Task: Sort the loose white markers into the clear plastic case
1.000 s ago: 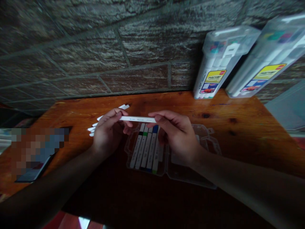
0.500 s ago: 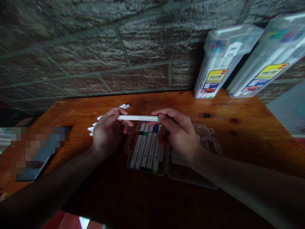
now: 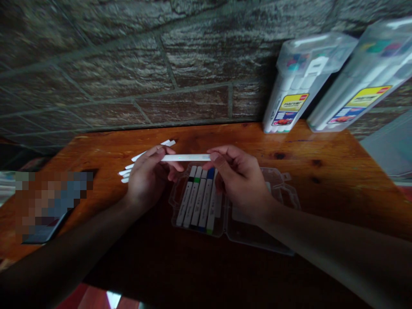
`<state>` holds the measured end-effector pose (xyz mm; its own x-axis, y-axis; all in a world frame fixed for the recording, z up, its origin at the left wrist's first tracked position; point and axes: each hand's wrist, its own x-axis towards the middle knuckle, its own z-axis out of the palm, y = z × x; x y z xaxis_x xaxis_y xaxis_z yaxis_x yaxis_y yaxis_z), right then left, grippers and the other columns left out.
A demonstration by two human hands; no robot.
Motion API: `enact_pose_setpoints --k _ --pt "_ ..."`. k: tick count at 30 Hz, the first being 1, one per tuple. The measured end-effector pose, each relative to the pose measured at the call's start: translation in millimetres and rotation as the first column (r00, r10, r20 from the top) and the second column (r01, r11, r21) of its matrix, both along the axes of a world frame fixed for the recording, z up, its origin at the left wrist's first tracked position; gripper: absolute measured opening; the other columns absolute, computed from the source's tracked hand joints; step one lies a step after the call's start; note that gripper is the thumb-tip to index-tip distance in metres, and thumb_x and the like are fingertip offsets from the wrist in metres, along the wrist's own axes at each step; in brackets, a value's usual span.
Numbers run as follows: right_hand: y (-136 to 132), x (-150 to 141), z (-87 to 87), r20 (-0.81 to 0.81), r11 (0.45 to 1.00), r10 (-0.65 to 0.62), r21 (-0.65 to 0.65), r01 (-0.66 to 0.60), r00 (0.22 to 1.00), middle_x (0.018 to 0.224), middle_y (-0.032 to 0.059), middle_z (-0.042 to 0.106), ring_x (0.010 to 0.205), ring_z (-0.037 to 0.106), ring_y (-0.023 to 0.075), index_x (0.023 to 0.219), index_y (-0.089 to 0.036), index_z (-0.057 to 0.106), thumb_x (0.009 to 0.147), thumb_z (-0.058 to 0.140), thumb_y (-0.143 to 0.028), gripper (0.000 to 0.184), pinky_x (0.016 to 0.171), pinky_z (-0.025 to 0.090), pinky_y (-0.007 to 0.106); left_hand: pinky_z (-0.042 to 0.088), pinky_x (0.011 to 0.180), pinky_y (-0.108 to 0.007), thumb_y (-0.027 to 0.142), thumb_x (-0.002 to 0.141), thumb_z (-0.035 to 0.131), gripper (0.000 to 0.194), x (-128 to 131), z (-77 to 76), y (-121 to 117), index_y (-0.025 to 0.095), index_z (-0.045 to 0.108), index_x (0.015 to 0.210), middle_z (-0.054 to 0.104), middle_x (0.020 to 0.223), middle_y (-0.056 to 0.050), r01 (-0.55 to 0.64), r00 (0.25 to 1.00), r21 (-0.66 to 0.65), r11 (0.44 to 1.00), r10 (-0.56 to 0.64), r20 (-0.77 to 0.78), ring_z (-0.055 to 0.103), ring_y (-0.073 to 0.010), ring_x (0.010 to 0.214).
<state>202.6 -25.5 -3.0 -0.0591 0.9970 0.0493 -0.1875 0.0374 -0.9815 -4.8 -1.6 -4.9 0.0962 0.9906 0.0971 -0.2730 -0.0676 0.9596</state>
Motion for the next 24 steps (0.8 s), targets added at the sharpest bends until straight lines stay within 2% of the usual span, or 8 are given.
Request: enact_pose_setpoints --k 5,9,16,24 --pt "-1 0 2.4 0.013 0.998 -0.030 -0.049 0.031 0.999 0.075 -0.0014 0.071 0.043 0.051 0.0085 0.098 -0.022 0.071 0.094 0.075 -0.046 0.024 0.039 0.043 0.024 0.049 0.046 -0.023 0.041 0.096 0.071 0.024 1 -1.2 -2 0.017 0.073 0.093 0.077 0.071 -0.002 -0.038 0.999 0.074 0.997 0.039 -0.005 0.054 -0.0102 0.046" --pt "0 0 2.8 0.016 0.996 -0.061 -0.065 0.062 0.998 0.081 0.0000 0.073 0.044 0.051 0.0090 0.100 -0.023 0.069 0.096 0.073 -0.044 0.021 0.039 0.043 0.025 0.051 0.048 -0.023 0.040 0.096 0.074 0.022 0 -0.8 -3 0.018 0.078 0.098 0.078 0.079 -0.002 -0.078 0.997 0.156 0.985 0.080 -0.011 0.054 -0.0089 0.049" --pt "2 0 0.2 -0.021 0.994 -0.103 -0.049 0.102 0.994 0.082 -0.0003 0.073 0.044 0.052 0.0083 0.100 -0.024 0.068 0.097 0.072 -0.041 0.018 0.037 0.040 0.024 0.054 0.051 -0.024 0.032 0.096 0.073 0.022 -1 2.8 -8 0.019 0.081 0.112 0.081 0.089 -0.005 0.007 0.999 0.161 0.987 -0.014 0.045 0.060 -0.0092 0.053" --pt "2 0 2.6 0.002 0.991 -0.115 -0.066 0.115 0.993 0.079 -0.0006 0.072 0.043 0.051 0.0075 0.097 -0.021 0.067 0.096 0.073 -0.045 0.025 0.038 0.041 0.022 0.056 0.057 -0.026 0.029 0.100 0.069 0.029 -6 -3.5 -12 0.023 0.078 0.126 0.081 0.100 -0.007 0.029 0.998 0.290 0.957 -0.012 -0.061 0.061 -0.0099 0.057"
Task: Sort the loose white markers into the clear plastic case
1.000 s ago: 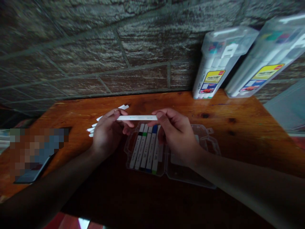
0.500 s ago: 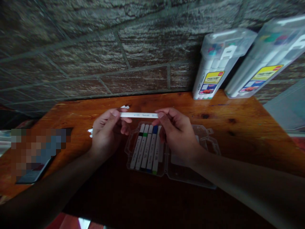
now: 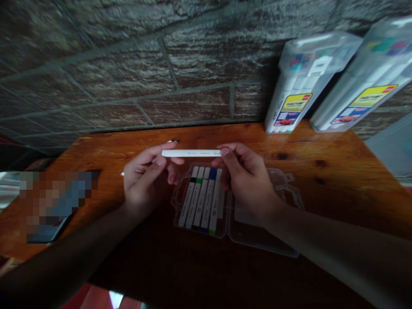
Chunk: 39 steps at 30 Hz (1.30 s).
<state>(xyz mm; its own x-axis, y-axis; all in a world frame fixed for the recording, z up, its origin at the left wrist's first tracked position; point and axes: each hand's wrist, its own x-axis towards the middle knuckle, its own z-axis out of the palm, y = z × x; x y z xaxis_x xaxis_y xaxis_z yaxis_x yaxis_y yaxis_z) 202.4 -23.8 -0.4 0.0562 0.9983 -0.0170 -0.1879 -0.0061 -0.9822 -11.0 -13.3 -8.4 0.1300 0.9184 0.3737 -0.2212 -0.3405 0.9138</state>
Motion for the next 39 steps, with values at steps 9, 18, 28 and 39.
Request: enact_pose_setpoints --k 9,18,28,39 --pt "0 0 1.0 -0.012 1.000 0.001 -0.030 -0.001 1.000 0.072 -0.0022 0.068 0.042 0.050 0.0077 0.096 -0.021 0.067 0.099 0.071 -0.042 0.022 0.038 0.040 0.022 0.055 0.056 -0.027 0.031 0.103 0.067 0.028 3 3.6 -6 0.025 0.077 0.129 0.081 0.100 -0.006 -0.102 0.985 0.116 0.988 0.117 -0.125 0.061 -0.0094 0.055" --pt "2 1 -2.7 -0.045 1.000 -0.001 0.001 0.001 0.999 0.071 -0.0020 0.067 0.042 0.050 0.0086 0.097 -0.021 0.069 0.097 0.070 -0.042 0.021 0.037 0.037 0.024 0.054 0.054 -0.023 0.020 0.097 0.074 0.028 0 9.9 -13 0.027 0.082 0.122 0.079 0.077 -0.003 -0.022 0.962 0.266 0.964 0.093 -0.258 0.064 -0.0101 0.055" --pt "2 3 -3.2 0.005 1.000 -0.002 0.007 0.002 1.000 0.050 -0.0066 0.050 0.041 0.046 0.0127 0.098 -0.025 0.067 0.101 0.065 -0.043 0.018 0.040 0.035 0.025 0.059 0.051 -0.025 0.020 0.078 0.090 0.022 4 17.6 -16 0.024 0.088 0.100 0.083 0.083 -0.009 0.271 0.937 -0.141 0.952 -0.295 -0.188 0.074 -0.0187 0.062" --pt "2 1 -3.5 -0.005 1.000 -0.018 0.001 0.018 1.000 0.051 -0.0061 0.051 0.040 0.046 0.0114 0.097 -0.024 0.067 0.102 0.063 -0.038 0.015 0.038 0.032 0.025 0.055 0.049 -0.025 0.036 0.085 0.087 0.016 0 7.8 -14 0.026 0.087 0.098 0.082 0.082 -0.008 0.266 0.954 -0.206 0.942 -0.287 -0.082 0.067 -0.0142 0.055"
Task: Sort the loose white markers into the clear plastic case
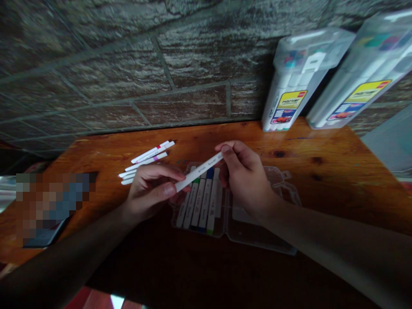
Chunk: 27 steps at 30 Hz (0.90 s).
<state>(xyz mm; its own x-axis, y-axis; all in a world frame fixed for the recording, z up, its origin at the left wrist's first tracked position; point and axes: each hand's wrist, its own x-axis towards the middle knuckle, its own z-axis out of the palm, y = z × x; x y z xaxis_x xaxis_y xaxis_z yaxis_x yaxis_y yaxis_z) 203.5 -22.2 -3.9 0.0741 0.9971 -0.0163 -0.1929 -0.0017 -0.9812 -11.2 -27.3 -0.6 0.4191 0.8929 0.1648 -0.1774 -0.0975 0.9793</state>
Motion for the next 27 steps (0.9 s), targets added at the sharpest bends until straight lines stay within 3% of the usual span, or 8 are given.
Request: enact_pose_setpoints --k 8,12,18,27 --pt "1 0 2.5 -0.064 1.000 -0.006 -0.028 0.004 0.998 0.067 -0.0035 0.062 0.043 0.050 0.0092 0.092 -0.024 0.066 0.096 0.070 -0.038 0.015 0.039 0.036 0.024 0.057 0.055 -0.023 0.033 0.088 0.083 0.012 5 1.8 10 0.024 0.087 0.094 0.080 0.078 -0.004 -0.097 0.979 -0.105 0.990 0.114 0.170 0.063 -0.0100 0.055" --pt "0 0 1.6 -0.082 1.000 -0.008 -0.024 0.006 0.997 0.071 -0.0031 0.064 0.043 0.051 0.0085 0.092 -0.023 0.067 0.093 0.072 -0.036 0.015 0.038 0.038 0.023 0.055 0.053 -0.021 0.032 0.085 0.083 0.015 5 2.9 15 0.022 0.087 0.096 0.079 0.077 -0.004 -0.132 0.973 -0.041 0.990 0.137 0.185 0.061 -0.0092 0.054" --pt "0 -1 0.7 -0.082 1.000 -0.014 -0.028 0.011 0.997 0.073 -0.0024 0.066 0.044 0.051 0.0090 0.091 -0.023 0.067 0.096 0.069 -0.035 0.013 0.036 0.038 0.023 0.056 0.055 -0.022 0.028 0.088 0.082 0.019 -2 -7.2 16 0.025 0.086 0.107 0.082 0.084 -0.004 -0.109 0.983 0.088 0.990 0.094 0.158 0.063 -0.0089 0.056" --pt "1 -1 1.5 -0.078 1.000 0.000 -0.017 -0.002 0.997 0.072 -0.0032 0.065 0.042 0.050 0.0075 0.086 -0.023 0.064 0.095 0.071 -0.034 0.016 0.037 0.038 0.023 0.054 0.055 -0.021 0.025 0.089 0.082 0.018 -4 -11.2 22 0.028 0.087 0.106 0.083 0.085 -0.003 -0.241 0.968 0.116 0.964 0.229 0.105 0.060 -0.0076 0.055"
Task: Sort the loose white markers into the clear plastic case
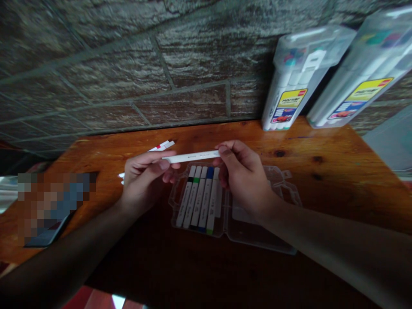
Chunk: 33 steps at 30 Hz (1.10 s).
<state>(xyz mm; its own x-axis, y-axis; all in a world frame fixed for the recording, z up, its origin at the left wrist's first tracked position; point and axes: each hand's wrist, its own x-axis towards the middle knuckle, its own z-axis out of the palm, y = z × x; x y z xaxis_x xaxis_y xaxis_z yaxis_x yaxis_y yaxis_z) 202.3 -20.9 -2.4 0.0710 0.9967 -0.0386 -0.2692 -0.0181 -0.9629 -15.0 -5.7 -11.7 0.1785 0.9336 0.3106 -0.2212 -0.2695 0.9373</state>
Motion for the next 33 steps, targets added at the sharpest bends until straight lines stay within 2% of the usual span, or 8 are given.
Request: enact_pose_setpoints --k 6,17,23,28,33 --pt "-1.8 -0.2 0.3 0.036 1.000 0.016 0.022 -0.017 0.999 0.071 -0.0034 0.064 0.042 0.051 0.0072 0.088 -0.022 0.065 0.097 0.069 -0.034 0.015 0.037 0.038 0.021 0.052 0.053 -0.022 0.026 0.086 0.082 0.010 2.5 1.8 4.8 0.024 0.087 0.094 0.079 0.076 -0.002 -0.093 0.996 -0.059 0.994 0.093 -0.004 0.058 -0.0084 0.053" --pt "-2.5 -0.8 -0.5 0.049 0.997 0.043 0.057 -0.045 0.998 0.071 -0.0029 0.064 0.042 0.050 0.0078 0.088 -0.023 0.066 0.095 0.073 -0.038 0.018 0.037 0.037 0.022 0.052 0.050 -0.023 0.033 0.086 0.081 0.015 6.8 6.1 5.5 0.018 0.083 0.086 0.076 0.069 -0.002 -0.086 0.994 -0.189 0.978 0.097 0.048 0.056 -0.0088 0.048" --pt "-2.6 -0.7 0.5 0.046 0.998 0.037 0.049 -0.039 0.998 0.070 -0.0032 0.064 0.042 0.050 0.0073 0.088 -0.022 0.064 0.095 0.073 -0.038 0.020 0.038 0.038 0.021 0.054 0.051 -0.023 0.037 0.085 0.083 0.020 8.3 7.4 4.0 0.017 0.085 0.089 0.078 0.072 -0.003 -0.055 0.991 -0.193 0.980 0.077 0.109 0.058 -0.0086 0.049" --pt "-1.8 -1.0 -0.4 0.049 0.998 0.027 0.054 -0.030 0.998 0.071 -0.0033 0.065 0.041 0.049 0.0069 0.089 -0.021 0.065 0.096 0.070 -0.036 0.018 0.036 0.036 0.021 0.054 0.053 -0.023 0.033 0.089 0.080 0.017 5.8 5.6 4.6 0.018 0.086 0.094 0.080 0.078 -0.004 -0.057 0.995 -0.147 0.988 0.069 0.077 0.058 -0.0083 0.051" --pt "-1.9 -1.0 1.8 0.043 1.000 0.014 0.025 -0.015 0.999 0.072 -0.0031 0.066 0.042 0.051 0.0071 0.088 -0.022 0.065 0.097 0.069 -0.034 0.016 0.037 0.039 0.022 0.055 0.057 -0.025 0.028 0.089 0.078 0.018 2.8 4.1 2.1 0.021 0.086 0.104 0.081 0.086 -0.005 -0.039 0.999 -0.110 0.993 0.041 0.024 0.060 -0.0095 0.057"
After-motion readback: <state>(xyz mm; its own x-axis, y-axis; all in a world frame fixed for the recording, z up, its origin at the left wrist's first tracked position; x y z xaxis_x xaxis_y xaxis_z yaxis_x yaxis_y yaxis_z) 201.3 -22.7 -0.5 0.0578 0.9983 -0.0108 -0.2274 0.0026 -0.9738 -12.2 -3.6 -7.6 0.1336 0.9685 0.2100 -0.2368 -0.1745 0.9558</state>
